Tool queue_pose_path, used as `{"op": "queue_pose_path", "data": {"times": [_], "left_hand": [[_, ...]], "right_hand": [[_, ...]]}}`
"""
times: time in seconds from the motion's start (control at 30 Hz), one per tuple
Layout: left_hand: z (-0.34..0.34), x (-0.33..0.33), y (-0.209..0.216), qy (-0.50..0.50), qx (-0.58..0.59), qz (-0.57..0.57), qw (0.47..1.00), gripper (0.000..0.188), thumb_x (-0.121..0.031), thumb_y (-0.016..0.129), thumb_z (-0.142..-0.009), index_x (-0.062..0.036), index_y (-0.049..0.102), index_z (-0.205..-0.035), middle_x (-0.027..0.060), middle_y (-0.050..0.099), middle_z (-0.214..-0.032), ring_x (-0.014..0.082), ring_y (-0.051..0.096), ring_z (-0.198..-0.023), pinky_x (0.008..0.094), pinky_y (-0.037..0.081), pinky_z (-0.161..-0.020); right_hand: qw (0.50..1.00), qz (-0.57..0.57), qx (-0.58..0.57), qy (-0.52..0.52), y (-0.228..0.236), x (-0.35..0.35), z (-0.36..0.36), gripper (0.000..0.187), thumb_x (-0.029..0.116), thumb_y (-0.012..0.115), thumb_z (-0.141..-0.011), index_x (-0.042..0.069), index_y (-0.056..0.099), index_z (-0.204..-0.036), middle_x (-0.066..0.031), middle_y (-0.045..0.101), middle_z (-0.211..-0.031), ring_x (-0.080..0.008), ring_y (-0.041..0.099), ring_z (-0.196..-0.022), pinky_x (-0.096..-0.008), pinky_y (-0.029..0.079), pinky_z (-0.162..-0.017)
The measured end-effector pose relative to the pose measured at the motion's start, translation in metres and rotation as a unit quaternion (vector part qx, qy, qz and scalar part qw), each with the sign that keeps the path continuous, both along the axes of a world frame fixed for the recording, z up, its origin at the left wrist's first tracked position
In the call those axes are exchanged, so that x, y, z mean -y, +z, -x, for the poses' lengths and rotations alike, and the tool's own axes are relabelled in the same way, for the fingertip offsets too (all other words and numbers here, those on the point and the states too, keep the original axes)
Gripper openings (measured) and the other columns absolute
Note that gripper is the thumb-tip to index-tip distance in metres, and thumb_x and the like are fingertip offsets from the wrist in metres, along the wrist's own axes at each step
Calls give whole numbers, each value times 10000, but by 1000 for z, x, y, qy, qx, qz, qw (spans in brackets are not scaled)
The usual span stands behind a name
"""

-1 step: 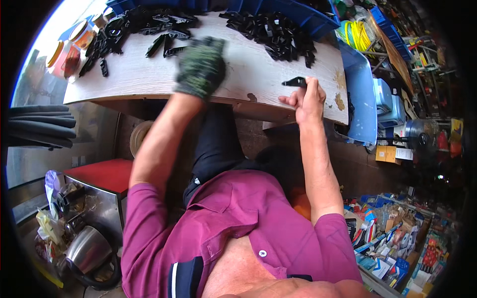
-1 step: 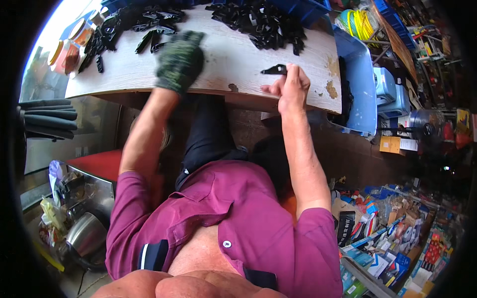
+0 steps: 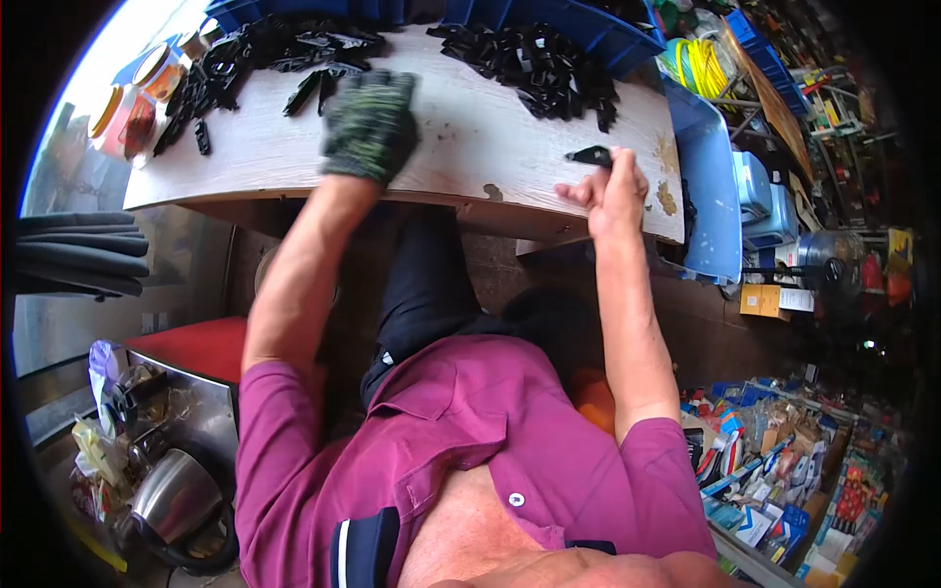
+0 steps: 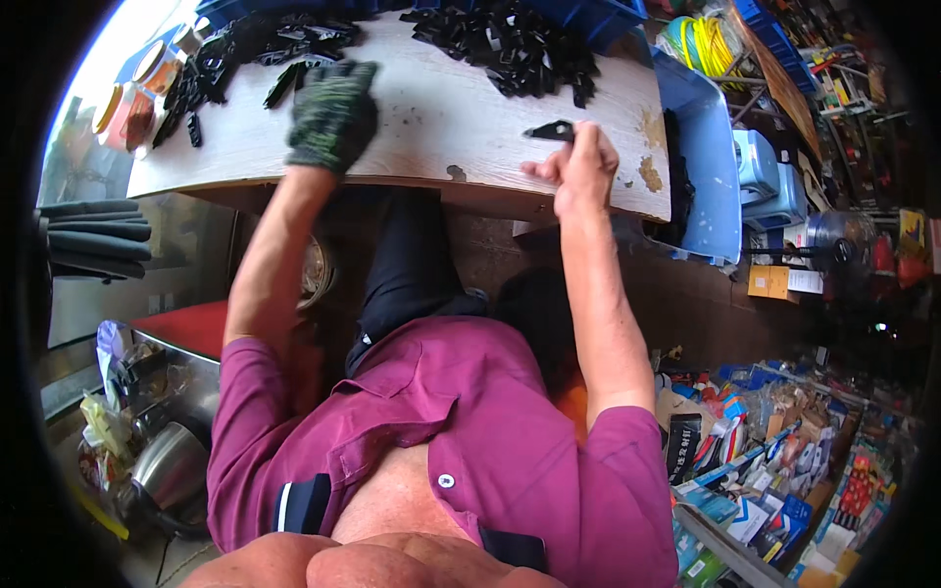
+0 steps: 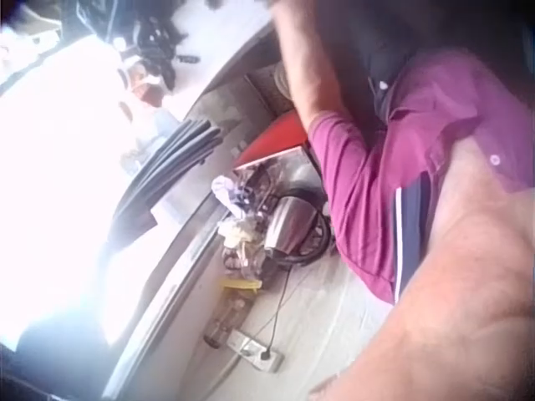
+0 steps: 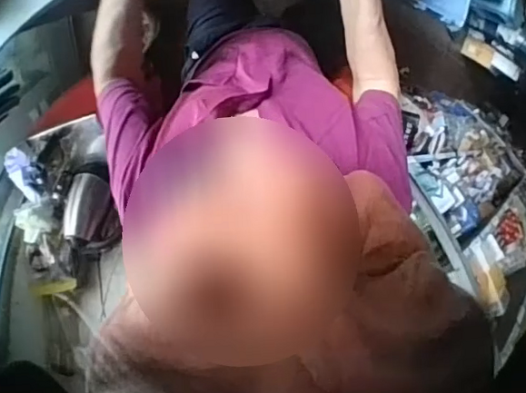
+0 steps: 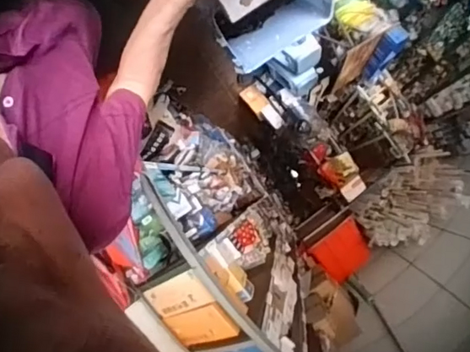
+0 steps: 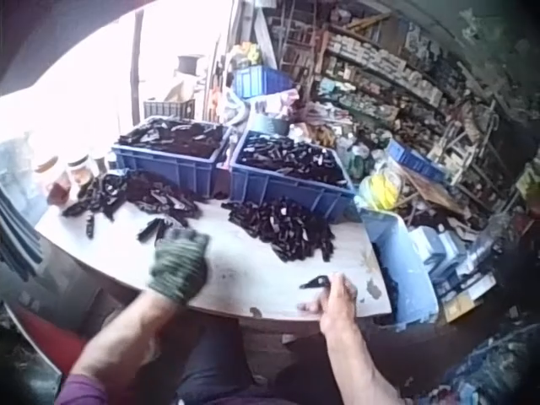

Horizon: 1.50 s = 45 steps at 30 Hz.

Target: Inspecting small black plastic components and sorting them into blue storage bins on a workbench.

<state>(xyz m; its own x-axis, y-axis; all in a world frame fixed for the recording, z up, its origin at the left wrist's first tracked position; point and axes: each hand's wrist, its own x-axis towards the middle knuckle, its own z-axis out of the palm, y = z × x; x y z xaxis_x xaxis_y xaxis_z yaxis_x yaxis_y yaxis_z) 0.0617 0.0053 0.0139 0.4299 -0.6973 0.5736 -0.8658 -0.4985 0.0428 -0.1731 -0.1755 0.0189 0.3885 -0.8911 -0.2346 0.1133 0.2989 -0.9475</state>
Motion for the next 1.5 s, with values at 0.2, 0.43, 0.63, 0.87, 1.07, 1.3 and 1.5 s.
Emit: {"op": "queue_pose_path", "data": {"times": [0.2, 0.43, 0.63, 0.87, 1.07, 1.3, 1.5], "left_hand": [[-41, -11, 11, -24, -10, -136, 990, 266, -132, 582, -844, -103, 661, -1096, 153, 680, -958, 362, 627, -933, 486, 517, -806], [4, -1, -13, -158, -251, 245, 923, 328, -140, 611, -906, -108, 622, -1232, 150, 693, -1045, 352, 674, -898, 436, 546, -801], [22, 0, -23, -62, -126, 83, 987, 256, -253, 654, -883, -155, 677, -1118, 113, 714, -900, 342, 656, -819, 463, 521, -723], [29, 0, -20, -62, -103, 123, 985, 302, -244, 691, -877, -111, 677, -1148, 135, 711, -980, 341, 661, -880, 443, 530, -774], [56, 3, -29, -186, -148, 297, 925, 333, -175, 742, -822, -80, 666, -1132, 134, 701, -1028, 340, 655, -949, 445, 517, -835], [111, 45, -22, -175, -252, 196, 931, 370, -296, 658, -848, -48, 641, -1123, 153, 688, -921, 350, 648, -824, 477, 513, -738], [111, 43, -21, -163, -274, 155, 935, 240, -265, 683, -809, -89, 634, -965, 133, 677, -828, 343, 648, -780, 475, 512, -697]], "right_hand": [[956, 53, 7, -289, 30, 98, 31, 374, 357, 611, -901, 32, 525, -1063, -56, 345, -480, -243, 488, -494, -603, 585, -566], [983, 44, -124, -129, 17, 78, 9, 368, 283, 810, -792, 9, 610, -935, -34, 443, -546, -166, 481, -396, -399, 574, -424], [946, 133, -289, -58, -2, 95, -16, 397, 301, 875, -721, 41, 633, -897, -5, 479, -598, -116, 452, -407, -326, 504, -382], [857, 261, -443, -24, 1, 89, -29, 396, 351, 799, -772, 5, 682, -927, -39, 557, -645, -145, 495, -442, -308, 492, -389], [953, 129, -274, -27, 1, 68, -17, 341, 306, 739, -837, -9, 643, -925, -17, 466, -557, -130, 453, -398, -335, 526, -422], [982, 118, -35, 140, -10, -30, -29, 196, 268, 683, -915, 78, 682, -868, 79, 405, -522, -37, 316, -431, -227, 242, -424], [973, 141, -19, 180, -11, -34, -26, 220, 289, 672, -936, 110, 642, -812, 95, 419, -547, -25, 307, -438, -231, 220, -411]]}}
